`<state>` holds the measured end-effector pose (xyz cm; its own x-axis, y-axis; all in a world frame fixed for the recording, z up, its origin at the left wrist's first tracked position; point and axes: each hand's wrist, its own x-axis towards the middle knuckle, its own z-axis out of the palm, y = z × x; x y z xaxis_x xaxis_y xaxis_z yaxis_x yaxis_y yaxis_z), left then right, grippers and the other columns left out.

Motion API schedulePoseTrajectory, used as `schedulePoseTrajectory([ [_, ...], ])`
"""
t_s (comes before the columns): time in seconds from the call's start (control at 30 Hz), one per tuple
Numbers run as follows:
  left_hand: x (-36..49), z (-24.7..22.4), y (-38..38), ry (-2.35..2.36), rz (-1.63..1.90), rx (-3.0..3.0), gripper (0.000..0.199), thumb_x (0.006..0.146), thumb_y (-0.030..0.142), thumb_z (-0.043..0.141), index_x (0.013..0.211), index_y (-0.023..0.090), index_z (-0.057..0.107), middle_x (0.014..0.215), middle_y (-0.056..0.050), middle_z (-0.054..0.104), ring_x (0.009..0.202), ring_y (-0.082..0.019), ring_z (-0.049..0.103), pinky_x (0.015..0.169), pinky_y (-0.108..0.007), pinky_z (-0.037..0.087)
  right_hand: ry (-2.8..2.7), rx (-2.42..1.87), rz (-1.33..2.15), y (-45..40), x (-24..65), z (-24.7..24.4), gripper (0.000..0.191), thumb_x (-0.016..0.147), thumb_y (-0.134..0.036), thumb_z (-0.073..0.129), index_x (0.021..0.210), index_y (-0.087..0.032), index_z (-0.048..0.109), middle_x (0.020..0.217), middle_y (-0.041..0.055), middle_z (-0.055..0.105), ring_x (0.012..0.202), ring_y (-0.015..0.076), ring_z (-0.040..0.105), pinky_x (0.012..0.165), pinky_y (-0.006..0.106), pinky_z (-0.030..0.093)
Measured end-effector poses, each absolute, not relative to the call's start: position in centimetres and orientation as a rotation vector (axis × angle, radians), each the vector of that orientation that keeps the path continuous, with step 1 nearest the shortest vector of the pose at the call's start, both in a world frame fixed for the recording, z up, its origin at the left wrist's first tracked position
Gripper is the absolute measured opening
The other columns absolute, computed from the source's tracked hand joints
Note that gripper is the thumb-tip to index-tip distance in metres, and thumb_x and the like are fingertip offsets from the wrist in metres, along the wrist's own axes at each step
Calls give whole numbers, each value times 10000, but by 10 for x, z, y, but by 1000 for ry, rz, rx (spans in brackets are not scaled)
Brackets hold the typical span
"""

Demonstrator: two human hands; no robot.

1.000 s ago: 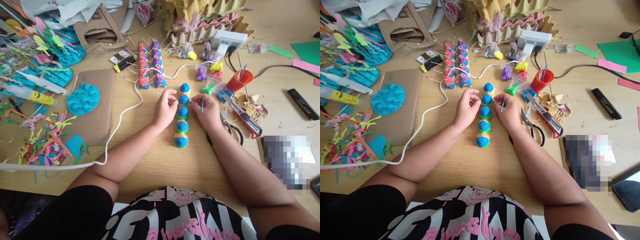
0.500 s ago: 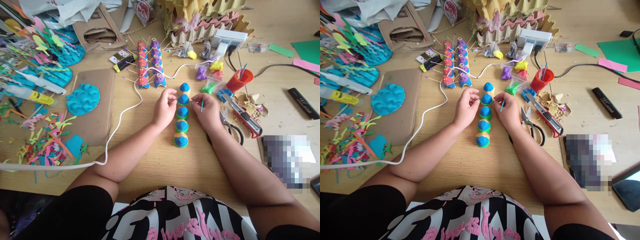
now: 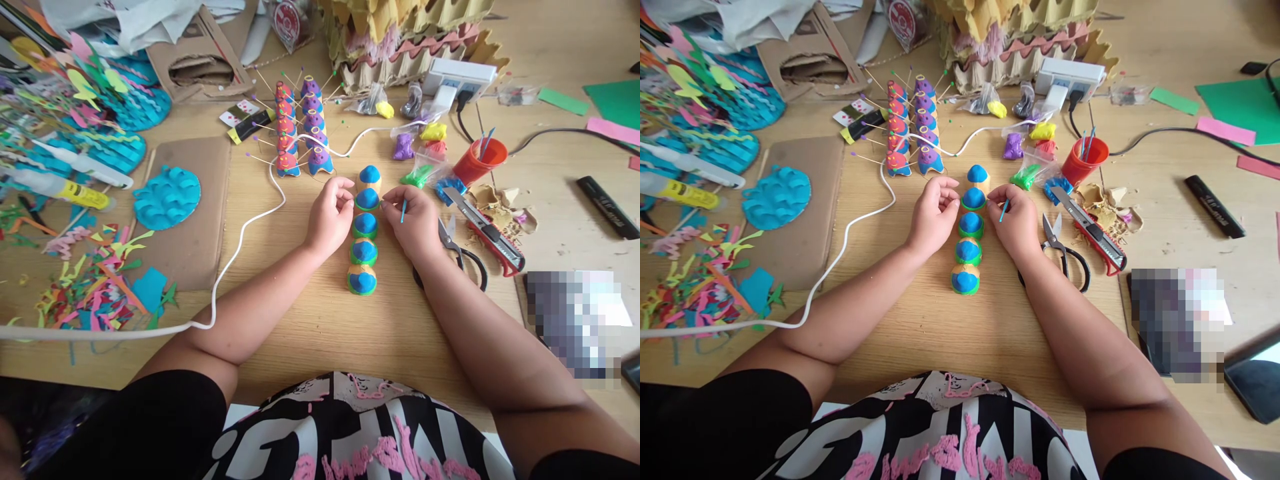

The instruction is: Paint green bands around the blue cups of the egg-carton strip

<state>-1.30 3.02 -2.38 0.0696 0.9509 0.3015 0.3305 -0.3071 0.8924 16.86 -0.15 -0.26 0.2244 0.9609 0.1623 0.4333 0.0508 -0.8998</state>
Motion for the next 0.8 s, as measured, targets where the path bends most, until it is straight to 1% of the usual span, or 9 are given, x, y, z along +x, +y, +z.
schedulePoseTrajectory([
  [0.13,-13,-22,29,1286,1242,1713,370,913,-10,567,1170,255,591,947,11,718,838,-129,681,846,-288,573,-1378,-1550,682,-1,169,-4,69,860,-238,697,925,-244,718,884,18,755,748,186,598,741,359,511],
  [0.4,-12,-17,26,1296,1241,1693,381,894,-40,583,1158,233,610,963,2,721,804,-124,659,818,-279,568,-1409,-1585,656,1,168,2,76,852,-189,692,902,-239,718,895,23,774,752,191,609,757,359,521],
  [0.6,-13,-17,26,1325,1209,1686,373,902,-12,591,1174,242,613,1005,-6,729,829,-125,664,852,-284,582,-1387,-1613,666,1,166,6,69,860,-180,690,890,-235,717,889,23,777,738,192,598,755,363,512],
  [0.7,-14,-19,27,1330,1208,1704,400,895,-19,567,1196,241,614,1073,-30,737,919,-142,691,893,-300,593,-1365,-1608,673,0,166,7,104,875,-153,646,905,-234,704,911,28,775,761,198,615,777,367,512],
  [0.8,-15,-23,27,1323,1218,1752,467,853,-64,527,1199,238,612,1170,-61,740,1075,-168,713,957,-322,598,-1380,-1622,655,-1,165,9,181,827,-80,595,886,-235,665,911,17,763,763,189,614,774,350,501],
])
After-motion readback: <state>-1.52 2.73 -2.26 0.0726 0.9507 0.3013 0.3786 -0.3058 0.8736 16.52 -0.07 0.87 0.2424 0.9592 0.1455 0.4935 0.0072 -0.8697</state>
